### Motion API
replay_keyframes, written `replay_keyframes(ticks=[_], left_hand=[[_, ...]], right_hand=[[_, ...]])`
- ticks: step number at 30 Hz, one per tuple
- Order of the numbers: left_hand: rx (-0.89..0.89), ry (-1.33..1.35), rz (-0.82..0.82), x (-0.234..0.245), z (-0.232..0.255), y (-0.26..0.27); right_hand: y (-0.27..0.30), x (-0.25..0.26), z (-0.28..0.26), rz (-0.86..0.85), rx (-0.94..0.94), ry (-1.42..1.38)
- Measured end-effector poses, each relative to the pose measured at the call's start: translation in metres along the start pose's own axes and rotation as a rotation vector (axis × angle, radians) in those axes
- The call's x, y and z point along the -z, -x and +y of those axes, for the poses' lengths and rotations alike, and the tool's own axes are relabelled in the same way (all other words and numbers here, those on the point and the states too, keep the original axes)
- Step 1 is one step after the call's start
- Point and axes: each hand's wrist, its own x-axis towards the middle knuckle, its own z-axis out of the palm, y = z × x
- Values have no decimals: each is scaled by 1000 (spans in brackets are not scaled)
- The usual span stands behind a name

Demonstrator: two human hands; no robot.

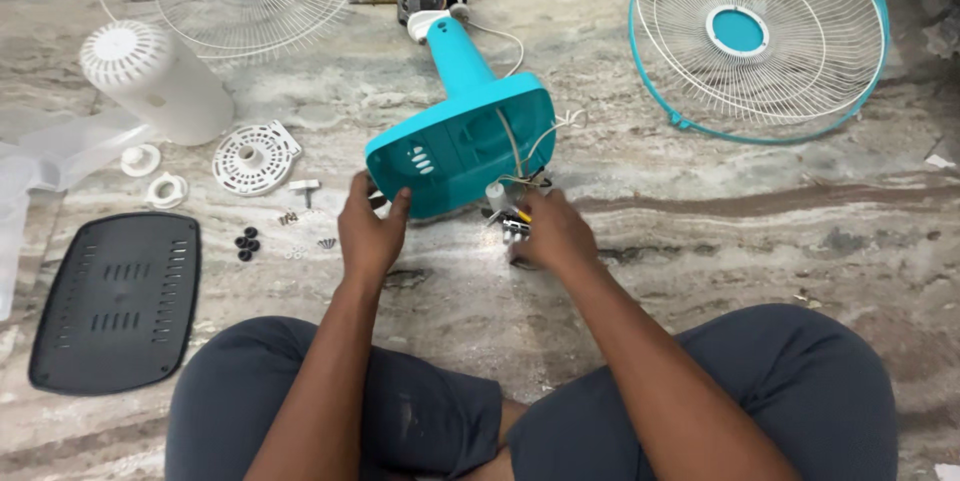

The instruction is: The person uses a screwdriver to remove screws from the base of a disassembled fan, detaches a switch component, and then reattaches it by screwing it back into place. The fan parts are laid out on the floor during the process.

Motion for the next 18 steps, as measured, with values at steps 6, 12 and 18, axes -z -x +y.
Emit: replay_keyframes(ticks=[6, 12, 18], left_hand=[[21, 62, -71, -18, -29, -3], [39, 107, -51, -20, -24, -7], [208, 551, -15, 4, 12, -12]], right_hand=[[-31, -8, 48, 308, -364, -186], [-9, -28, 28, 139, 33, -72], [-15, -4, 17, -89, 37, -153]])
